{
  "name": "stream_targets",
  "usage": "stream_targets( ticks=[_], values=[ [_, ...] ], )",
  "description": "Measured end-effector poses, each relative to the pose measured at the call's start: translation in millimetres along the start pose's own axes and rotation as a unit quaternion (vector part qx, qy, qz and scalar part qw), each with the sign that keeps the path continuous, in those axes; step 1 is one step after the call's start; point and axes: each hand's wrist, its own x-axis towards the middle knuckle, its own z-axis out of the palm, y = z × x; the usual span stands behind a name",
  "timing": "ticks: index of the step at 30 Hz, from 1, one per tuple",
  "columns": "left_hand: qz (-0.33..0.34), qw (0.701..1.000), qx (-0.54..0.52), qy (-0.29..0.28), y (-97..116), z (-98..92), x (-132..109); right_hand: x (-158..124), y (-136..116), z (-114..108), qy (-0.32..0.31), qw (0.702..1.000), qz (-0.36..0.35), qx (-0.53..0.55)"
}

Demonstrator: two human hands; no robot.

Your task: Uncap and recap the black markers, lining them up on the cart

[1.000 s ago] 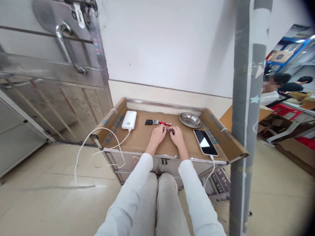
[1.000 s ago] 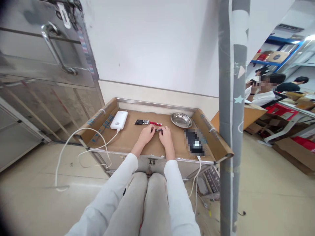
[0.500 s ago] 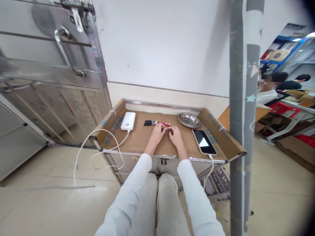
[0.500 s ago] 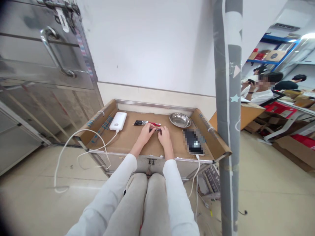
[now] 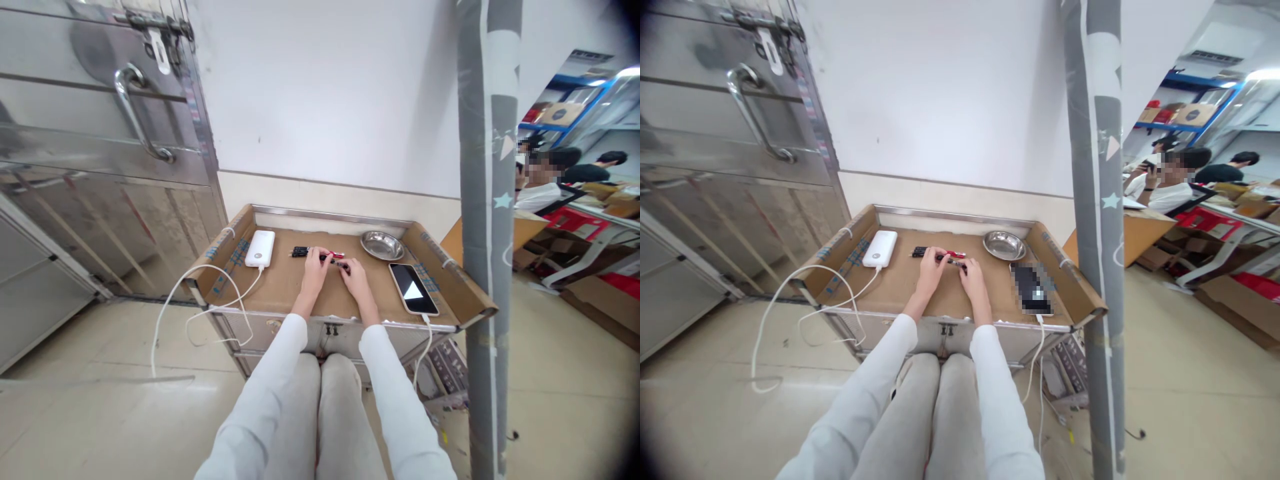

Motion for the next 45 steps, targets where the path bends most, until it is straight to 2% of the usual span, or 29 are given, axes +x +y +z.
stream_targets(
  ticks=[8, 19, 25, 34, 45],
  values=[
    [0.008, 0.999, -0.019, 0.033, 0.2, -1.8, -0.3, 0.4, 0.6, -0.4, 0.000, 1.000, 0.001, 0.003],
    [-0.005, 0.999, -0.004, 0.035, -1.5, -1.7, 0.2, -0.7, 2.1, 0.6, 0.003, 1.000, -0.001, -0.014],
    [-0.010, 1.000, 0.002, -0.017, -2.3, -1.3, -0.4, -0.8, 2.0, 0.8, 0.011, 1.000, 0.004, -0.023],
    [0.004, 0.991, 0.012, -0.136, -9.3, 3.3, -2.0, -0.6, 4.0, 2.1, 0.012, 1.000, 0.010, -0.004],
    [-0.003, 0.982, 0.056, -0.179, -10.1, 4.2, -1.3, 0.1, 4.9, 3.8, 0.008, 1.000, 0.024, -0.009]
  ],
)
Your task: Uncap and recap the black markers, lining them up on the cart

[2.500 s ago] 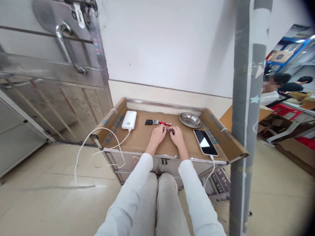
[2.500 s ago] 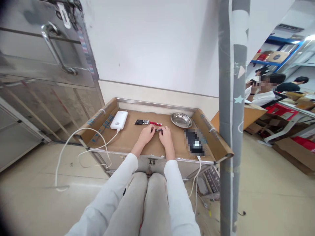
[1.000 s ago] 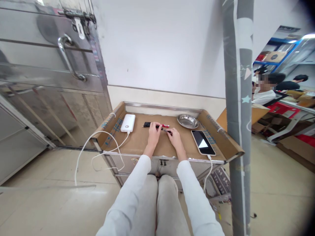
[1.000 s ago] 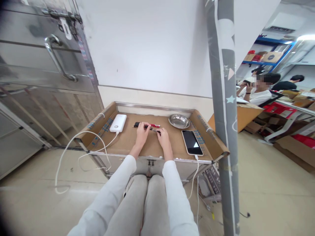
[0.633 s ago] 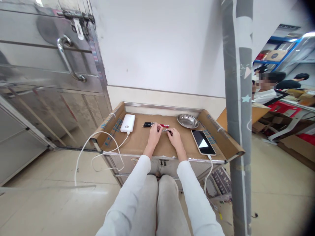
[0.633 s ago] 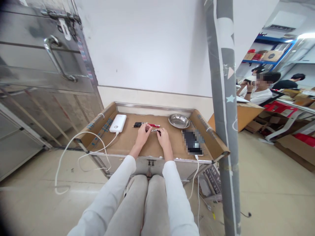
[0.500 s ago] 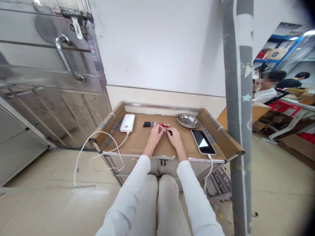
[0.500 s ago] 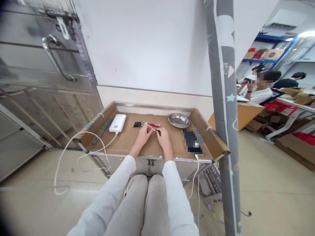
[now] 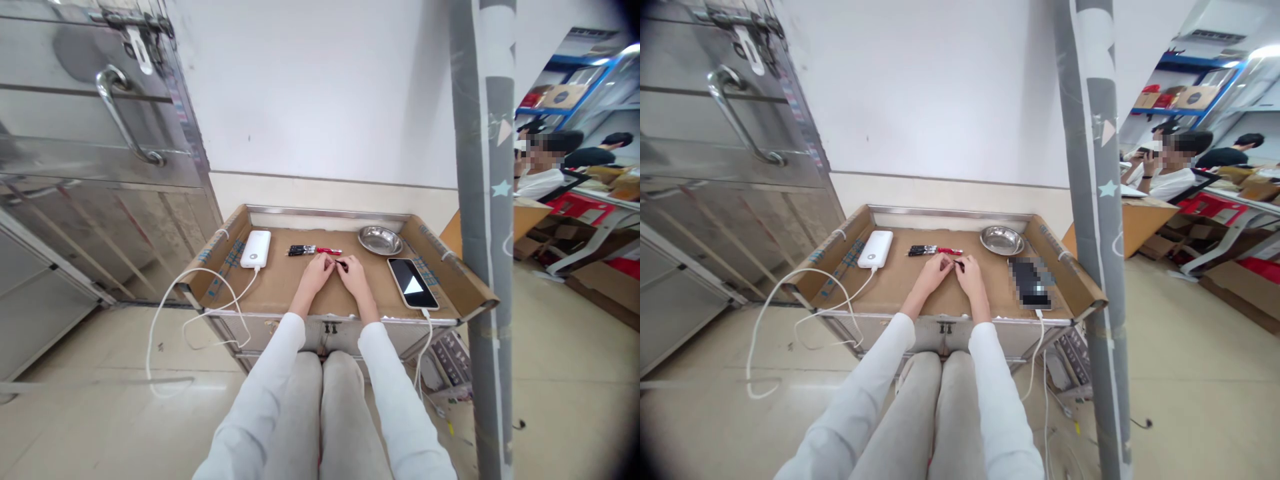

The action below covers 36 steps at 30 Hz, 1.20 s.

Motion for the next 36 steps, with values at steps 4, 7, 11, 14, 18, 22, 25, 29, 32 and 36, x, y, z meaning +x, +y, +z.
stream_targets(
  ticks=[4, 7, 11, 14, 18, 22, 25, 29, 32, 36],
  values=[
    [0.000, 1.000, 0.005, -0.003, 3.8, -2.2, -1.4, -0.4, -0.2, 0.1, 0.000, 1.000, 0.002, 0.001],
    [-0.004, 1.000, 0.016, -0.004, 5.5, -3.4, -2.1, -0.3, -0.7, -0.3, -0.003, 1.000, 0.004, -0.001],
    [-0.001, 1.000, 0.024, -0.007, 3.5, -2.4, -1.4, -0.3, -0.1, -0.2, -0.001, 1.000, 0.004, -0.001],
    [0.004, 1.000, 0.027, -0.008, 1.4, -1.0, -0.6, -0.4, 1.5, 0.5, 0.002, 1.000, -0.001, -0.008],
    [0.009, 1.000, 0.029, -0.006, 0.5, -0.2, -0.3, -0.7, 3.3, 1.2, 0.004, 1.000, -0.006, -0.005],
    [-0.003, 1.000, 0.030, -0.009, -0.1, 0.3, -0.4, -1.0, 3.9, 1.2, -0.001, 1.000, -0.005, 0.002],
    [0.000, 0.999, 0.032, -0.008, -0.8, 0.6, -0.4, -1.2, 3.9, 0.9, -0.002, 1.000, -0.006, 0.000],
    [0.003, 0.999, 0.033, -0.011, -1.4, 0.8, -0.1, -1.4, 2.5, -0.3, -0.004, 1.000, -0.003, -0.009],
    [0.002, 0.999, 0.035, -0.013, -1.3, 0.5, 0.2, -1.2, 0.9, -1.5, -0.007, 1.000, -0.003, -0.012],
    [0.000, 0.999, 0.039, -0.017, 0.8, -0.7, 0.0, -0.8, -0.6, -2.1, -0.010, 1.000, -0.001, -0.016]
  ],
)
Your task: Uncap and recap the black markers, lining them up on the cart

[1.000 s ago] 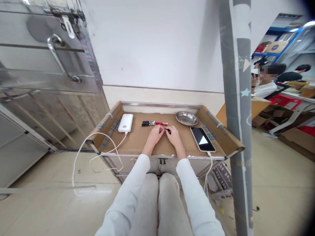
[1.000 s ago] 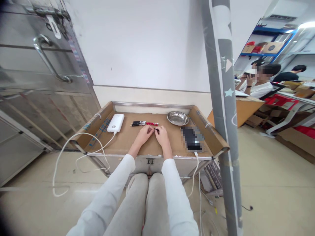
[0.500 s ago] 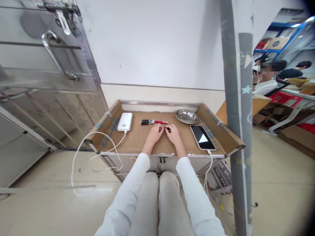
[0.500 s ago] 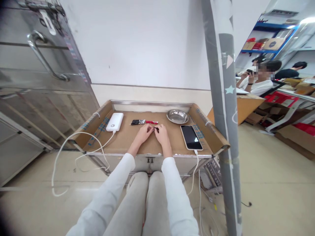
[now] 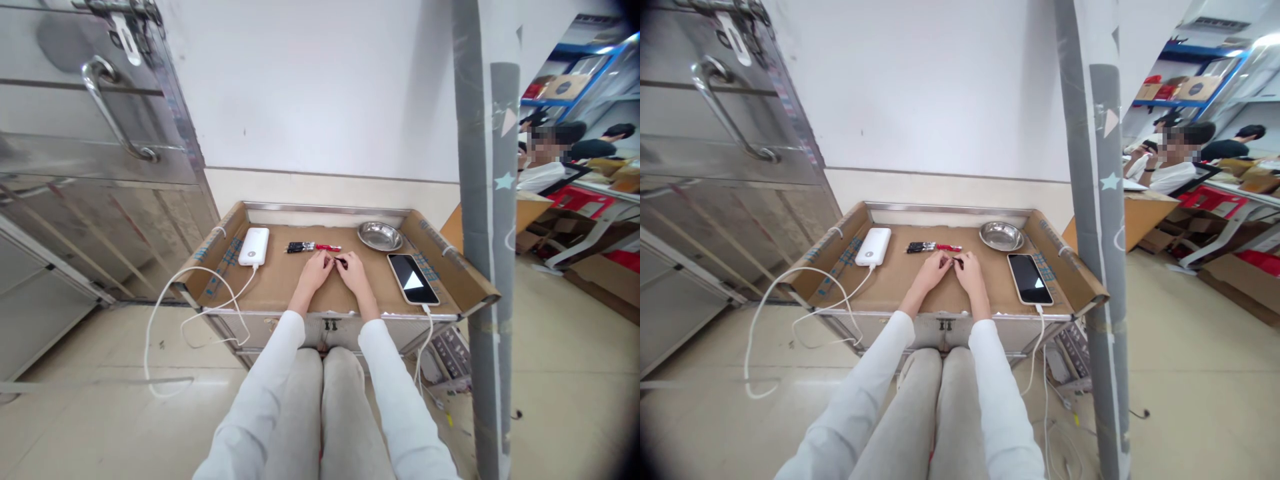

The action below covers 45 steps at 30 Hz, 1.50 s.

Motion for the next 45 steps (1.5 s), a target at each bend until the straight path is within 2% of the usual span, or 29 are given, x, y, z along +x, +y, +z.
stream_targets(
  ticks=[45],
  values=[
    [-0.002, 1.000, 0.019, -0.012, 7.4, -3.5, -0.3, 0.9, 3.4, 2.4, -0.004, 1.000, 0.011, 0.004]
  ],
)
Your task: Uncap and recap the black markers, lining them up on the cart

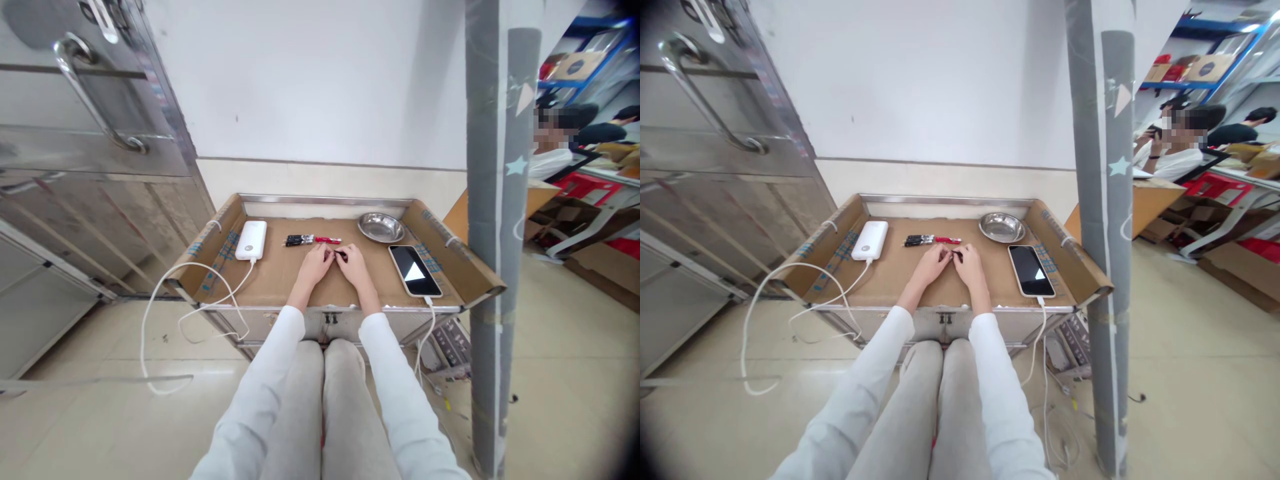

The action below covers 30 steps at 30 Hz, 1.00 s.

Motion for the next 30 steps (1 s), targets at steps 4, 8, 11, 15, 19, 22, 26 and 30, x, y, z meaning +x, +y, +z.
stream_targets(
  ticks=[4, 8, 11, 15, 19, 22, 26, 30],
  values=[
    [-0.004, 1.000, 0.005, -0.007, -1.8, 1.9, 1.1, 0.8, 1.8, 1.4, -0.001, 1.000, 0.001, -0.001],
    [0.003, 1.000, 0.010, 0.001, -3.4, 4.1, 1.5, 2.1, 3.2, 2.3, -0.005, 1.000, 0.001, -0.001],
    [0.005, 1.000, 0.020, 0.003, -2.7, 4.3, 1.4, 2.5, 4.3, 2.8, -0.010, 1.000, 0.005, 0.001],
    [0.007, 0.999, 0.032, 0.003, -0.3, 3.0, 0.9, 2.2, 4.6, 3.3, -0.006, 1.000, 0.011, 0.004],
    [0.010, 0.996, 0.091, 0.004, 5.0, 1.1, -1.9, 2.0, 3.0, 3.2, 0.007, 1.000, 0.015, 0.010],
    [0.010, 0.990, 0.141, 0.005, 10.6, -1.1, -5.3, 1.7, 1.2, 2.9, 0.010, 1.000, 0.013, 0.008],
    [0.008, 0.986, 0.166, 0.001, 14.6, -3.2, -8.0, 1.3, -0.9, 2.0, 0.005, 1.000, 0.015, -0.004],
    [0.018, 0.983, 0.180, 0.011, 11.3, -1.7, -8.2, 1.3, -1.2, 1.4, 0.008, 1.000, 0.010, -0.007]
  ],
)
